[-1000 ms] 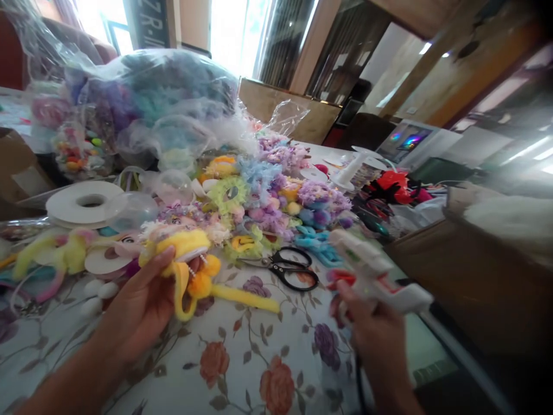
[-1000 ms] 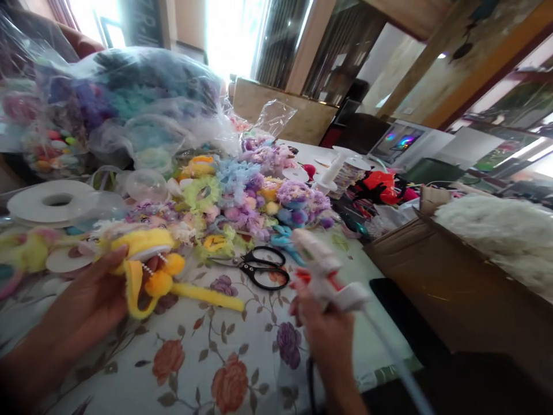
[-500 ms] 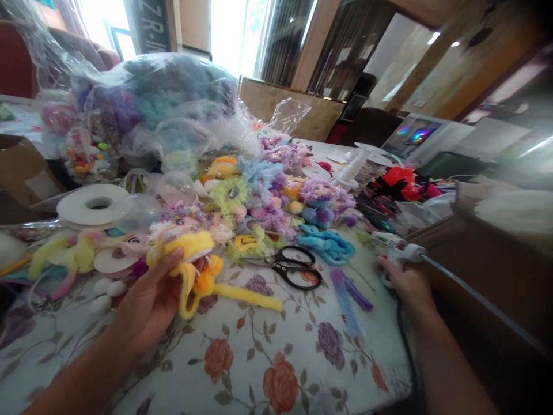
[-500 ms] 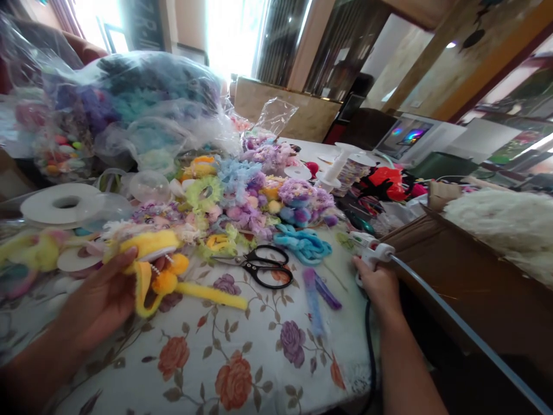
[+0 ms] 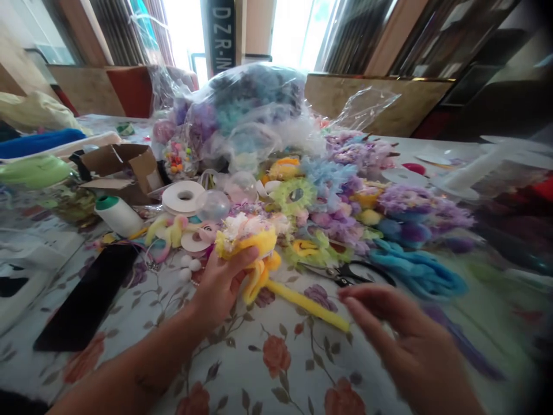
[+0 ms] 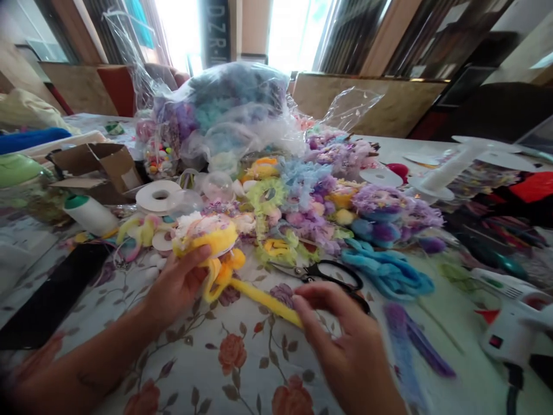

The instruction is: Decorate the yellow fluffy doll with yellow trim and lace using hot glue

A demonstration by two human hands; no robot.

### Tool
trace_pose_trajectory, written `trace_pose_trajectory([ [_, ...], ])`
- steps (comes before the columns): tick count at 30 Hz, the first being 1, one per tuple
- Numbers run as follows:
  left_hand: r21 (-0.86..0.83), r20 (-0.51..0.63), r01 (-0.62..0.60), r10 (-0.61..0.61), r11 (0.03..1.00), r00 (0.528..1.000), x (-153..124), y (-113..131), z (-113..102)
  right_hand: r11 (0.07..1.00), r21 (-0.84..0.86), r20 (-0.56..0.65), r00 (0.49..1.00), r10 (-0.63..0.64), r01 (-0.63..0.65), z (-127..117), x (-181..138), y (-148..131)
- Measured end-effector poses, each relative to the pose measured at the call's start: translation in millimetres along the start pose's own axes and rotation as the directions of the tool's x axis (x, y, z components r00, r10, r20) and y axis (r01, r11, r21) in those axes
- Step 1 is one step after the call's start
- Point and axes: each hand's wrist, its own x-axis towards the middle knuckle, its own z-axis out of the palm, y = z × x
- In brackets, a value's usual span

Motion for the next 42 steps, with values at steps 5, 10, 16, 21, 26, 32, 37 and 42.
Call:
trace_pose_trajectory([
  [5, 0.082, 0.003, -0.077, 0.077, 0.994, 0.997, 1.4, 3.2, 1.3, 0.925, 0.370, 0.208, 0.978, 0.011, -0.089, 70.1, 25.5, -66.1],
  [10, 0.107, -0.003, -0.078, 0.078, 0.991, 0.997, 2.0, 0.3, 2.0, 0.771, 0.585, 0.223, 0.964, 0.146, -0.252, 106.0, 29.0, -71.3],
  [16, 0.099, -0.029, -0.083, 0.086, 0.992, 0.996, 1.8, 0.8, 4.6, 0.726, 0.662, 0.157, 0.982, 0.106, -0.184, 105.8, 25.4, -68.5],
  [21, 0.084, 0.006, -0.050, 0.050, 0.995, 0.999, 2.5, -1.1, 2.7, 0.905, 0.424, 0.039, 0.999, -0.038, 0.018, 96.7, 21.4, -59.6],
  [26, 0.071, 0.009, -0.012, 0.011, 0.997, 1.000, 1.0, -2.5, 2.9, 0.953, 0.194, -0.044, 0.973, -0.228, 0.232, 97.0, 19.9, -52.4],
  [32, 0.047, 0.008, 0.014, -0.014, 0.999, 1.000, -0.2, -4.3, 4.6, 0.909, 0.070, -0.192, 0.900, -0.392, 0.411, 95.7, 22.1, -49.9],
  [37, 0.112, 0.049, 0.053, -0.058, 0.992, 0.997, -2.6, -6.2, 4.9, 0.909, 0.018, -0.206, 0.892, -0.403, 0.415, 92.3, 21.8, -50.4],
  [42, 0.110, 0.034, 0.050, -0.054, 0.993, 0.998, -2.8, -6.9, 6.3, 0.898, -0.010, -0.196, 0.880, -0.432, 0.439, 91.9, 21.6, -50.6],
])
